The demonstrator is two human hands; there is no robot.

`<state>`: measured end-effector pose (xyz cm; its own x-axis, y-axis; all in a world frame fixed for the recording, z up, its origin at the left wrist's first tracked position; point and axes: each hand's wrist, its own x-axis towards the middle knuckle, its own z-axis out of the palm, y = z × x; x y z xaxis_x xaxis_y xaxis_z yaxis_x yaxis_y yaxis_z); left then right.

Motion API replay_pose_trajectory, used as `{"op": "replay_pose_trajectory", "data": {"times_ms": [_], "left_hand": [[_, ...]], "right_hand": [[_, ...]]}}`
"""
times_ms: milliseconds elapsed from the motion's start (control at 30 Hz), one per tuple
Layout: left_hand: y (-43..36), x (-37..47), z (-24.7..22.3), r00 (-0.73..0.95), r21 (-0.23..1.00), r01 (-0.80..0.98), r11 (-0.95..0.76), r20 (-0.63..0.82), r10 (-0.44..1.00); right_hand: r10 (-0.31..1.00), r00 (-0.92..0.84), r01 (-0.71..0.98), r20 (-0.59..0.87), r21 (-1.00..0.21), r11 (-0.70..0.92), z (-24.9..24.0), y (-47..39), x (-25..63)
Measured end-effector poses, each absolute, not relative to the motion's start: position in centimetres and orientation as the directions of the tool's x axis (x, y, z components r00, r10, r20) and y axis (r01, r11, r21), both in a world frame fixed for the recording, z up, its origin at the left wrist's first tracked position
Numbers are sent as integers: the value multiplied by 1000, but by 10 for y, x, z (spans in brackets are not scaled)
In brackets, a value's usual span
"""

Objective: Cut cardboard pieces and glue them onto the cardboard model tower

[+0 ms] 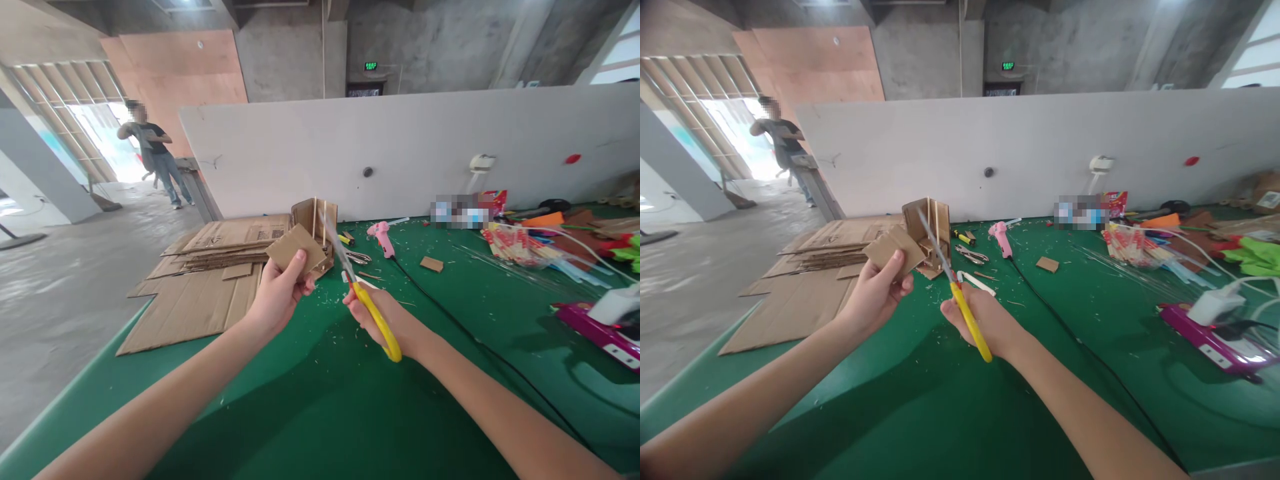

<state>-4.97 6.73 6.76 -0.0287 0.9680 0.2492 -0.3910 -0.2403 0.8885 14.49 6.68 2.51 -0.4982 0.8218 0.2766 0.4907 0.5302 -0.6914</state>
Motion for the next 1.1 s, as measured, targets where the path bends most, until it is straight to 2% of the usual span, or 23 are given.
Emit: {"op": "replay_pose_trajectory", "data": {"times_ms": [100,300,467,600,800,933,1100], "left_hand": [[68,-51,72,-22,871,-426,-244,259,966],[66,-50,73,14,882,-428,-200,227,974],[66,-49,70,98,933,-330,-141,182,978],[72,-55,67,99,954,-272,-123,155,983],[84,-67,58,56,978,-191,-79,91,994],[85,-67,54,122,987,-164,0,20,992],[81,-64,54,179,992,-121,-22,43,983]], "right_hand": [[832,-506,552,227,-656,514,30,68,150],[837,-514,571,188,-654,497,33,67,151],[835,-496,574,237,-632,521,34,69,150],[830,-482,528,281,-663,531,30,73,152],[827,-483,480,287,-703,524,24,78,156],[835,-474,504,278,-692,517,25,78,155],[842,-448,530,302,-669,522,27,76,154]]}}
